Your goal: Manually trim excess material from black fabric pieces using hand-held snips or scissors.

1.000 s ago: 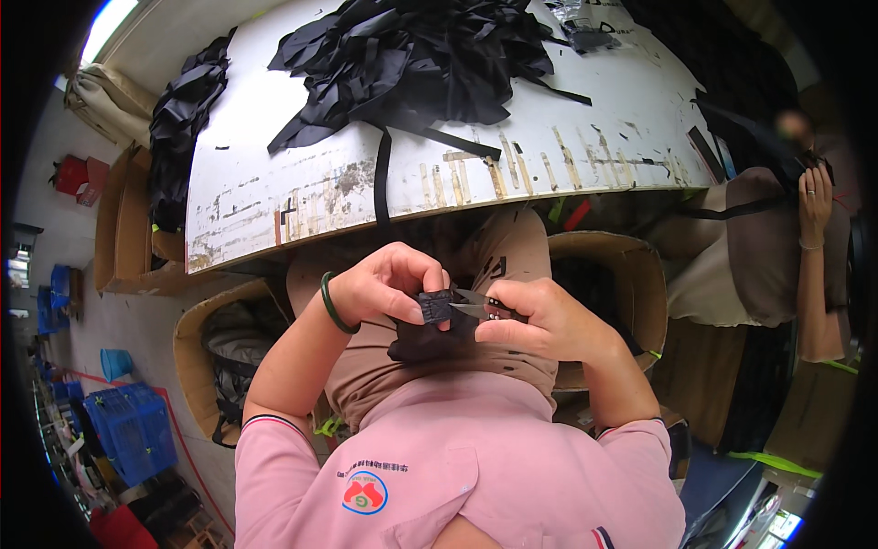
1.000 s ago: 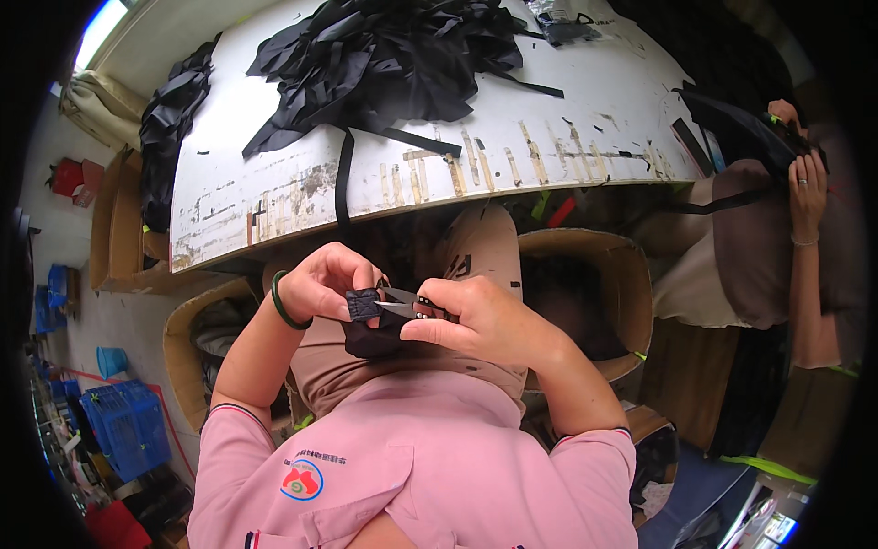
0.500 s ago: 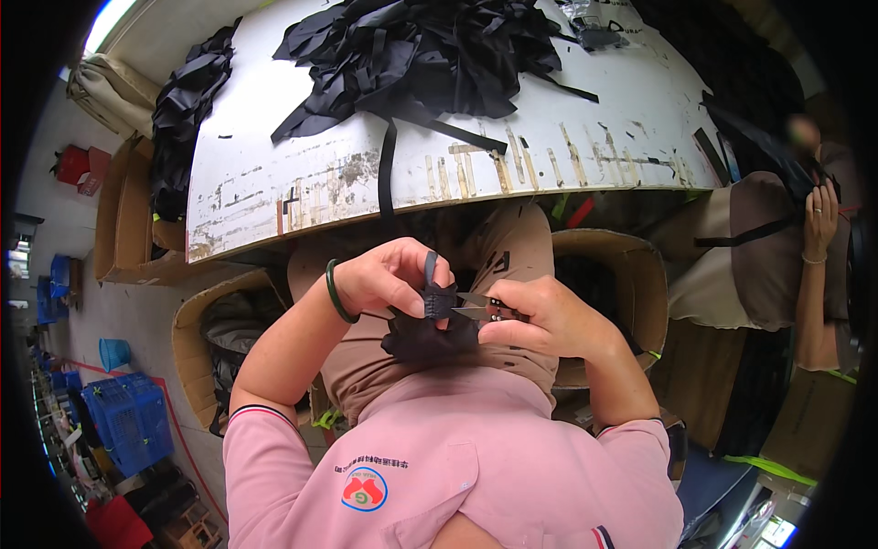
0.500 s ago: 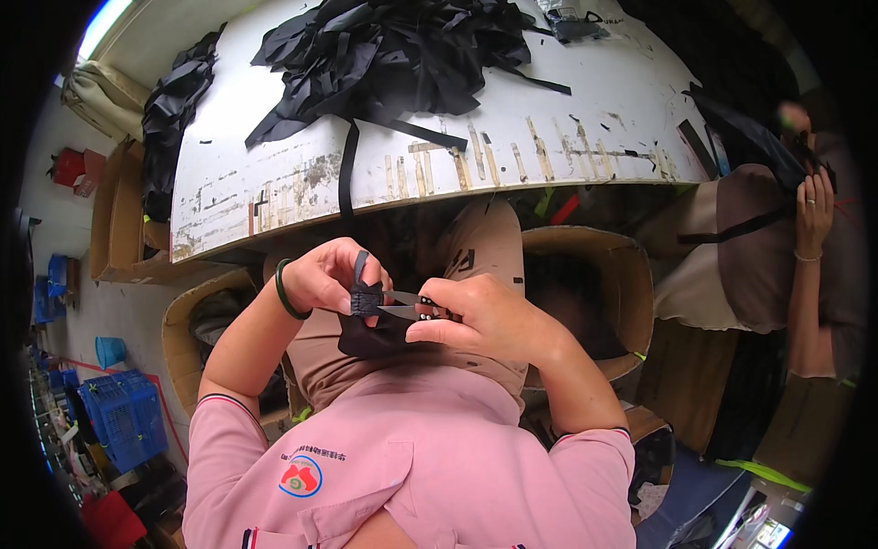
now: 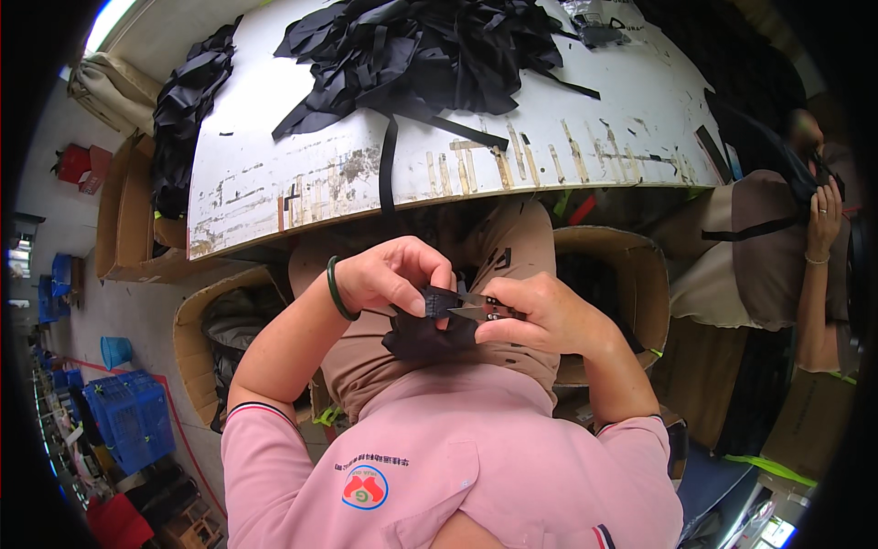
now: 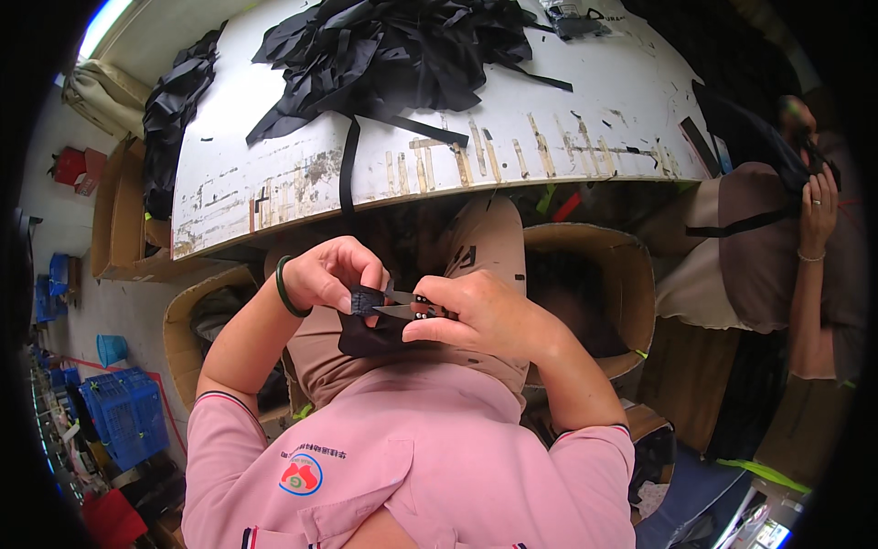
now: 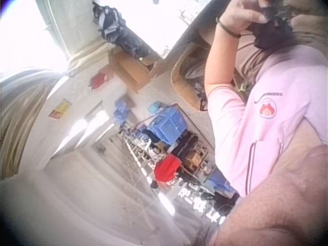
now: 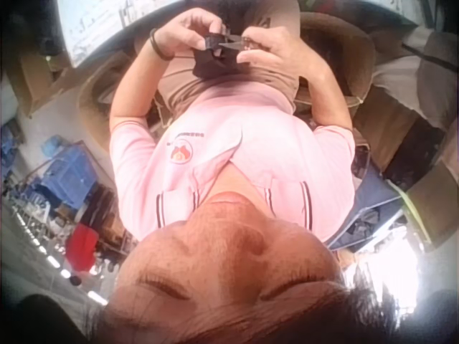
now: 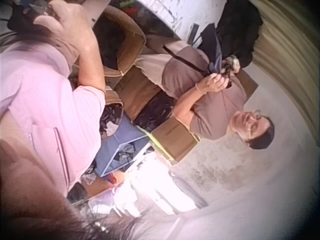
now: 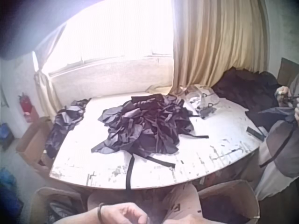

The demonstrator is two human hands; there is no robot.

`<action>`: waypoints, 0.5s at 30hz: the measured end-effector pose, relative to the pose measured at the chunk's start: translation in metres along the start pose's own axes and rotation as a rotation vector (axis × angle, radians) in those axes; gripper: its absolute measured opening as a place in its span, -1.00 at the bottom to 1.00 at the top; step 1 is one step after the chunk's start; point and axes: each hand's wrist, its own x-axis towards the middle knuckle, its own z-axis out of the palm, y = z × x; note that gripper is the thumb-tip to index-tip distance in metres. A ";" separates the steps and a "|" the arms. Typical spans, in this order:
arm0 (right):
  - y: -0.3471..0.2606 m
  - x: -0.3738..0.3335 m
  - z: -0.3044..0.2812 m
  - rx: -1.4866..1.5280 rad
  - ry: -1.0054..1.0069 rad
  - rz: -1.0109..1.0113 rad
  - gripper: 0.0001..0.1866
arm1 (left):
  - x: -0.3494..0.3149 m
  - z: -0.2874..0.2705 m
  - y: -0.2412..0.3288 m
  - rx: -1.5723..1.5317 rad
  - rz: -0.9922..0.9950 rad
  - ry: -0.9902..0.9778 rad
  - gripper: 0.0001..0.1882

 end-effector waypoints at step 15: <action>0.006 0.007 0.002 -0.131 0.010 -0.080 -0.59 | -0.001 -0.002 -0.005 0.002 -0.094 -0.029 -0.80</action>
